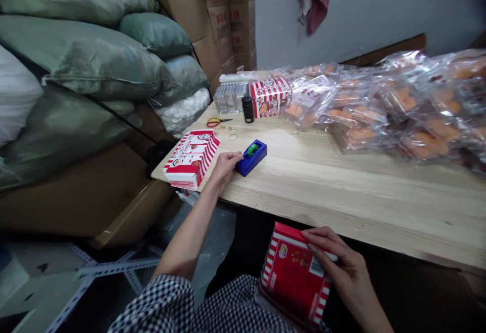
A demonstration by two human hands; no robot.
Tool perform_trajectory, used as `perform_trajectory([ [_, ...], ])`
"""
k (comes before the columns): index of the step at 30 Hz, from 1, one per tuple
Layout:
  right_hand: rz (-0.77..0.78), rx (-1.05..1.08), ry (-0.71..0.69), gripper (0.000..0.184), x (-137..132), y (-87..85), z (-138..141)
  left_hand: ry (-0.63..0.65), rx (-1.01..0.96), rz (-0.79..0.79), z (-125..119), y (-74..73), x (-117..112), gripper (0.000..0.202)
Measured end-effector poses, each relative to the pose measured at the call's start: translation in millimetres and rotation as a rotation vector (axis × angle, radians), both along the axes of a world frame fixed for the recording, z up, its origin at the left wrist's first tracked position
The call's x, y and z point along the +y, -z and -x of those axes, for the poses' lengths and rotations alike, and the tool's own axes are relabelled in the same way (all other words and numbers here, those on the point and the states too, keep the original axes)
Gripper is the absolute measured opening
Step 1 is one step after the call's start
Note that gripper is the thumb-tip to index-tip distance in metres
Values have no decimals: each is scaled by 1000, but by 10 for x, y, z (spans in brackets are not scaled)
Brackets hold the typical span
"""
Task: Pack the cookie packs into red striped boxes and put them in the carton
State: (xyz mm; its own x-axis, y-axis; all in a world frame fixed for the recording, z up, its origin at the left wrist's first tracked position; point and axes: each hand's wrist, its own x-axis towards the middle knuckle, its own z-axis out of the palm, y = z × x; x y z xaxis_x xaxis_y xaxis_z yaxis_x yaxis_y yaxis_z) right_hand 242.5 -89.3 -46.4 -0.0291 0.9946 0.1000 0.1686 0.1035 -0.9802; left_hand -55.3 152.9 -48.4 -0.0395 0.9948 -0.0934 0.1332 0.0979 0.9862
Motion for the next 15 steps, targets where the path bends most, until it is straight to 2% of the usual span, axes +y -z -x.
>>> perform_trajectory([
  [4,-21,-7,91,18,-30,-85,-36,-24,-90,3,66,62,-145,37],
  [11,16,-9,135,20,44,-93,-113,-104,-47,-101,121,359,-295,31],
  [13,1,-5,143,20,80,-127,-102,-140,2,-123,138,358,-331,27],
  [15,-29,-11,176,19,100,-181,-49,-173,46,-140,126,280,-435,22],
])
